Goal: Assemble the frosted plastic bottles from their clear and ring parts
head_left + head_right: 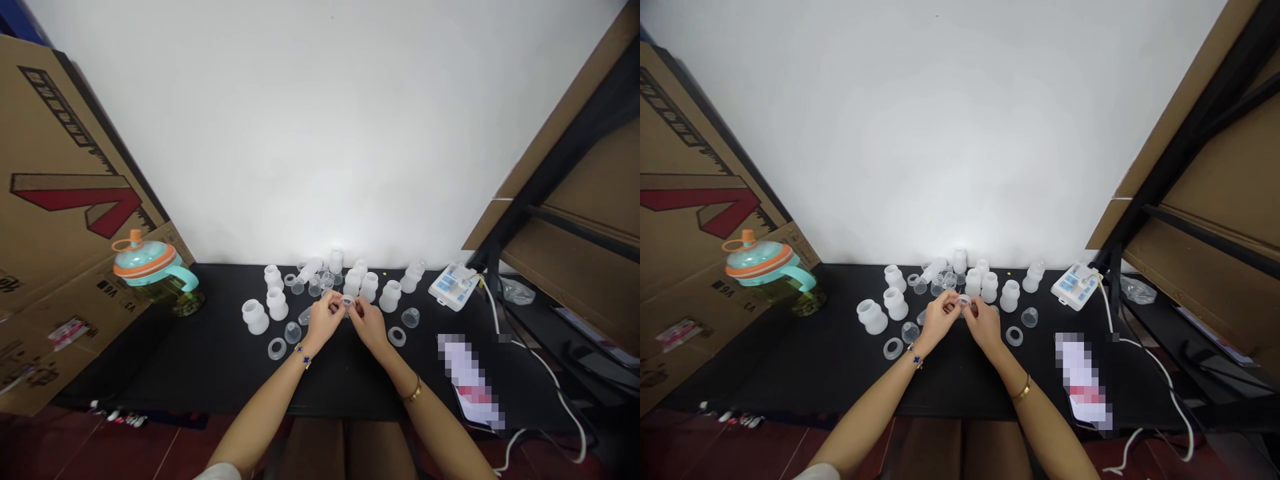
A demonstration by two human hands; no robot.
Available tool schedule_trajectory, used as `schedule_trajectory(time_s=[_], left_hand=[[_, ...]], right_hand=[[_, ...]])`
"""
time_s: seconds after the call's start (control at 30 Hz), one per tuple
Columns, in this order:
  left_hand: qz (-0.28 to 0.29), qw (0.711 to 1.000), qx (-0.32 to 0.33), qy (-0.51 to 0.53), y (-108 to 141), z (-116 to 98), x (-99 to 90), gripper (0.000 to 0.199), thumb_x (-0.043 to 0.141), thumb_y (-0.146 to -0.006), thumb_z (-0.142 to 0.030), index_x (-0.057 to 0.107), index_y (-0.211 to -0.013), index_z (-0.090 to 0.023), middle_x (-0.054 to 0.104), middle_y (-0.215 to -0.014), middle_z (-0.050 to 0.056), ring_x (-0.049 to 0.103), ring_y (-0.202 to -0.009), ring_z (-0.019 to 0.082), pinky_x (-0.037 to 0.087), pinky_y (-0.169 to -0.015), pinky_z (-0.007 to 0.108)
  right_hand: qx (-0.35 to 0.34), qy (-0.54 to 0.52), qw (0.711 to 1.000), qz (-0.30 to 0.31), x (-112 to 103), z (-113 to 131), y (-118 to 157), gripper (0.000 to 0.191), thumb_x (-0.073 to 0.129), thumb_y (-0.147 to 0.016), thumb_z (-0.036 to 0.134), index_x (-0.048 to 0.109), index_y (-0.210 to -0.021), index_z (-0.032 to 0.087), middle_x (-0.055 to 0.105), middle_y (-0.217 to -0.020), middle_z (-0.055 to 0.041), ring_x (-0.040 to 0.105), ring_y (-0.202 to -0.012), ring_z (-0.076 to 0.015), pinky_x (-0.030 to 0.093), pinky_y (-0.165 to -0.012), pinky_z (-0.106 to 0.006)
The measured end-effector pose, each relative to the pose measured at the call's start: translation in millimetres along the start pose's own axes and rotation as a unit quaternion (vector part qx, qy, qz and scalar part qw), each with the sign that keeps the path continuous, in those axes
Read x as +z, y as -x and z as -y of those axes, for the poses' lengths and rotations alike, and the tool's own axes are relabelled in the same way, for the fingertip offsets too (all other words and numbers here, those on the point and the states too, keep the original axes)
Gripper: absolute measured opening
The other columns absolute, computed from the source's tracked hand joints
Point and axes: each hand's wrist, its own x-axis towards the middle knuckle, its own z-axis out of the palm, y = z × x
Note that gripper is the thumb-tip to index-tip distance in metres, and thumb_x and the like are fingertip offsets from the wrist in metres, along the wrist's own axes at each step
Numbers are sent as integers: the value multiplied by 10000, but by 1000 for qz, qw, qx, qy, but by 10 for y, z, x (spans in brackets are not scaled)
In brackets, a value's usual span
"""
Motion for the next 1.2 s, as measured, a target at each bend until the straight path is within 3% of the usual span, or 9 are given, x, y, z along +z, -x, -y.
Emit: schedule_trajectory(time_s=[0.57, 0.97, 1.2], left_hand=[[2, 999, 2, 35, -3, -20, -21, 155, 601, -891, -345, 604, -864, -192, 662, -678, -18, 541, -539, 112, 393, -547, 213], [0, 1000, 11, 20, -16, -16, -15, 131, 604, -871, -295, 606, -957, -196, 690, -742, 0, 577, -560, 120, 415, -554, 218], [-1, 999, 1, 40, -10, 0, -12, 152, 606, -884, -330, 598, -955, -197, 648, -682, -20, 506, -510, 104, 373, -527, 211]], right_hand=[[-13, -18, 1000, -1, 11, -12, -8, 369, 479, -947, 505, 626, -792, 204, 545, -586, 23, 498, -535, -152, 290, -550, -265], [-22, -28, 999, -6, 20, -22, -16, 345, 473, -946, 479, 624, -801, 205, 556, -584, 22, 511, -530, -154, 308, -547, -259], [-27, -47, 999, 0, 12, -10, -9, 384, 477, -956, 517, 648, -831, 197, 537, -580, 28, 498, -527, -148, 307, -541, -257]])
